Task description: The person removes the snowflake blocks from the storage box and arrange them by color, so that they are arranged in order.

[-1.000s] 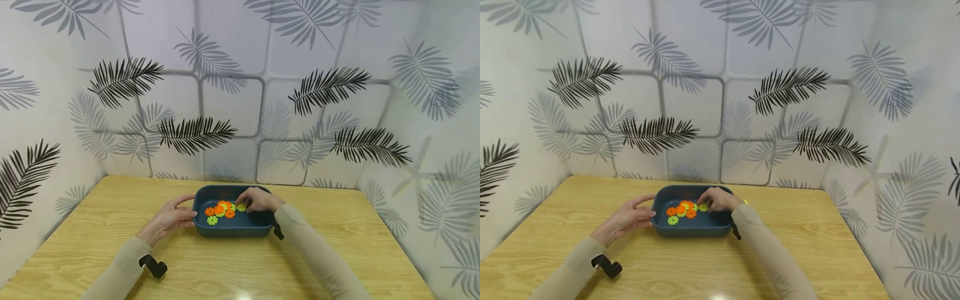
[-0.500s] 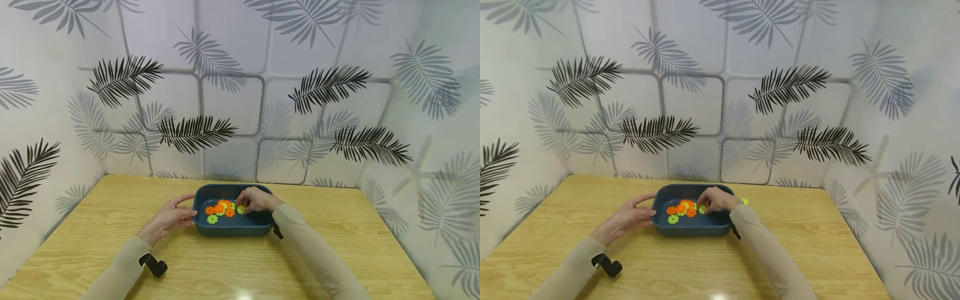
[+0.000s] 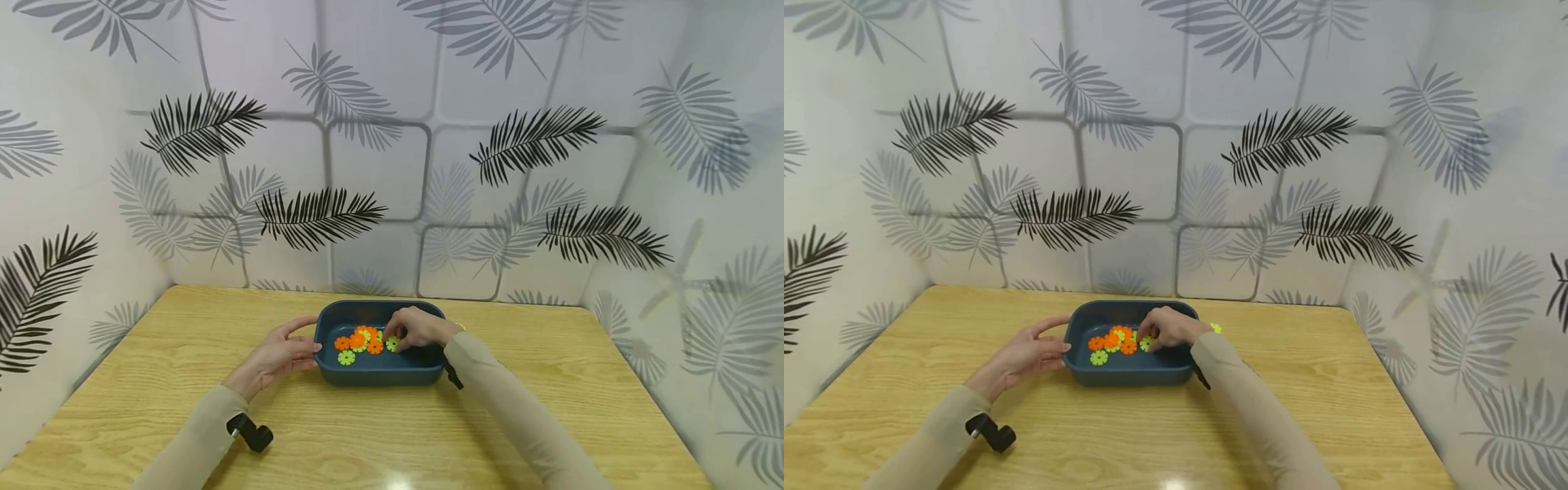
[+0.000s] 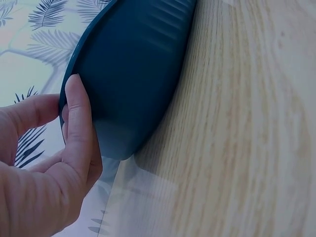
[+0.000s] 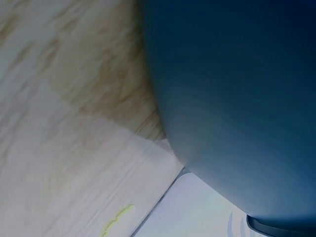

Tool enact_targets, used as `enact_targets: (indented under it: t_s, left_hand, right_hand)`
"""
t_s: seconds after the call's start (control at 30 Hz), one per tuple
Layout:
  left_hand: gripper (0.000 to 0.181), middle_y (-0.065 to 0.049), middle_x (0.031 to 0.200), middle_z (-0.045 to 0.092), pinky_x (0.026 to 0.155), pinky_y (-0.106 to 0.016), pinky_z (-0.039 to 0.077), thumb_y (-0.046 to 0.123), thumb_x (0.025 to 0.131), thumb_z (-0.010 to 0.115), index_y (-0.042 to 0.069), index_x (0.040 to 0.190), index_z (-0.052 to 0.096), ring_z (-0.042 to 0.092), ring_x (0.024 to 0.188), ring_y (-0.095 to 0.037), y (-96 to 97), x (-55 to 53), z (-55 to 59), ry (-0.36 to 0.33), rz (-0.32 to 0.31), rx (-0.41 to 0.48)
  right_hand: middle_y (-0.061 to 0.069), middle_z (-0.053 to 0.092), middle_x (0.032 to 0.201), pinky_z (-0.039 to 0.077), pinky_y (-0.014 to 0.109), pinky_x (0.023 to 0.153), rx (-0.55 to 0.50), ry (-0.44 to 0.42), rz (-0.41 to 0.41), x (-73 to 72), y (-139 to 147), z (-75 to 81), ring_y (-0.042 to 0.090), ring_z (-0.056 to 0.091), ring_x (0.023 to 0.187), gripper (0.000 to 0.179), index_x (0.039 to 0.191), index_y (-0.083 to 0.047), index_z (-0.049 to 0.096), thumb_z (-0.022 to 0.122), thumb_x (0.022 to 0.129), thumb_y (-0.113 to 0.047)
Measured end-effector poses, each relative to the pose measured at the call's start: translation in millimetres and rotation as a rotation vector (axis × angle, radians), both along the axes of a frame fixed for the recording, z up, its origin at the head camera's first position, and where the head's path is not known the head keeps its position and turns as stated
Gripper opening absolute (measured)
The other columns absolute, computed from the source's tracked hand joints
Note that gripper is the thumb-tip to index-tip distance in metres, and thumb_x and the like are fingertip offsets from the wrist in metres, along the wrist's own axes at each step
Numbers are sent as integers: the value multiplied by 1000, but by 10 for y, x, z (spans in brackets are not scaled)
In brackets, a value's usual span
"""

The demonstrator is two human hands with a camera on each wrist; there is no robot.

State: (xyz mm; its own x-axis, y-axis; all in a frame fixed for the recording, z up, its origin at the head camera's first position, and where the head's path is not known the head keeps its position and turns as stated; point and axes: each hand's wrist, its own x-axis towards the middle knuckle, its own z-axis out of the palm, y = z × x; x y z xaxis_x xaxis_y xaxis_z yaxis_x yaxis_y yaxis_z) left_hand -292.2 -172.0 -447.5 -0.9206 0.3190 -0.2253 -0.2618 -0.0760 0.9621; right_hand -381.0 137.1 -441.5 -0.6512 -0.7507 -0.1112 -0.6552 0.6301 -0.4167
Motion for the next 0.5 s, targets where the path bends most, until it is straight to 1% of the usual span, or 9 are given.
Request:
enact_targets:
  t_s: [0.13, 0.27, 0.37, 0.5]
  left_hand:
    - [74, -7, 93, 60, 74, -30, 60, 2, 92, 65, 13, 155, 27, 69, 79, -16, -9, 2, -3, 7, -9, 4]
    - [74, -7, 93, 59, 74, -30, 60, 2, 92, 65, 13, 155, 27, 69, 80, -17, -12, 0, -1, 5, -11, 11]
    - [74, -6, 93, 60, 74, -30, 60, 1, 92, 64, 12, 154, 27, 70, 81, -18, -13, -3, -1, 4, -13, 14]
    - [73, -6, 92, 61, 75, -30, 60, 3, 92, 65, 12, 154, 27, 70, 81, -17, -17, 0, -8, 4, -9, 5]
  right_hand:
    - [0, 65, 109, 53, 25, 81, 14, -7, -24, 3, -3, -2, 13, 62, 91, 25, 107, -18, 75, 79, 83, -12]
    - [1, 68, 110, 54, 23, 79, 10, -3, -17, -1, -3, 1, 12, 63, 90, 25, 106, -17, 76, 80, 82, -12]
    - [1, 70, 108, 54, 21, 76, -3, -11, -10, -7, -8, 4, 10, 64, 86, 25, 105, -16, 77, 80, 81, -13]
    - [1, 71, 105, 53, 20, 74, -7, -23, -20, -11, -23, 6, 9, 63, 84, 24, 104, -16, 78, 81, 80, -14]
